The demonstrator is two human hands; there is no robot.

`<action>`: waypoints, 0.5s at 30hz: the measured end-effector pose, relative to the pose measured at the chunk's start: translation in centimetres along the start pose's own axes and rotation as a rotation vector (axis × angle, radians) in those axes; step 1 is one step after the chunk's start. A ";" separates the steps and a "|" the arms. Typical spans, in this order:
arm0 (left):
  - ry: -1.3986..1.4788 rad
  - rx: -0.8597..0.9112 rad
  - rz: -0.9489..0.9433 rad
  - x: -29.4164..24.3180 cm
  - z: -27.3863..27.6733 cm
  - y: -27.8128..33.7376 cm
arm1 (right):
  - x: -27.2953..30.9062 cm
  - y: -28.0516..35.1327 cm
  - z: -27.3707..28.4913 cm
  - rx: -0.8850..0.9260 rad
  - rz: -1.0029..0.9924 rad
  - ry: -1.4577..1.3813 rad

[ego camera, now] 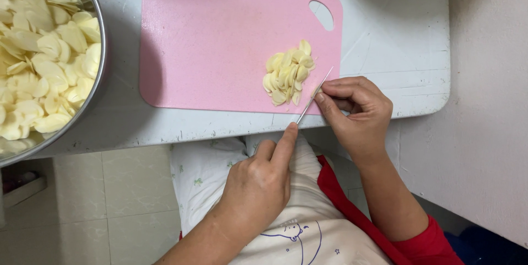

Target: Slicing individual garlic cloves into thin pieces using a knife on a cutting board.

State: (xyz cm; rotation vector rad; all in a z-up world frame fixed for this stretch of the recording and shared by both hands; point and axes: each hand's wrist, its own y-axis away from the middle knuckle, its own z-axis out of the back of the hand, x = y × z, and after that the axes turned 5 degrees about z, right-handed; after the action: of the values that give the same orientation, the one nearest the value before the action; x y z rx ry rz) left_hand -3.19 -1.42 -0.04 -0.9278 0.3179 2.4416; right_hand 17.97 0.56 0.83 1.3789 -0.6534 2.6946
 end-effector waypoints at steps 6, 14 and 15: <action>-0.032 -0.030 -0.036 -0.1 0.1 0.1 | 0.1 -0.2 0.0 -0.007 -0.033 -0.034; -0.014 0.012 -0.037 0.2 0.1 0.0 | 0.2 -0.2 0.0 -0.004 -0.026 -0.030; 0.004 0.029 -0.030 0.2 0.4 0.0 | 0.2 -0.3 0.0 -0.001 -0.023 -0.026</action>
State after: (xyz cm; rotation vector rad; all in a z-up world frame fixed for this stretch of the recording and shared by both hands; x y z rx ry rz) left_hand -3.52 -1.16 0.12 -0.9180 0.3378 2.4017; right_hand 17.92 0.79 1.10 1.4145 -0.6365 2.6623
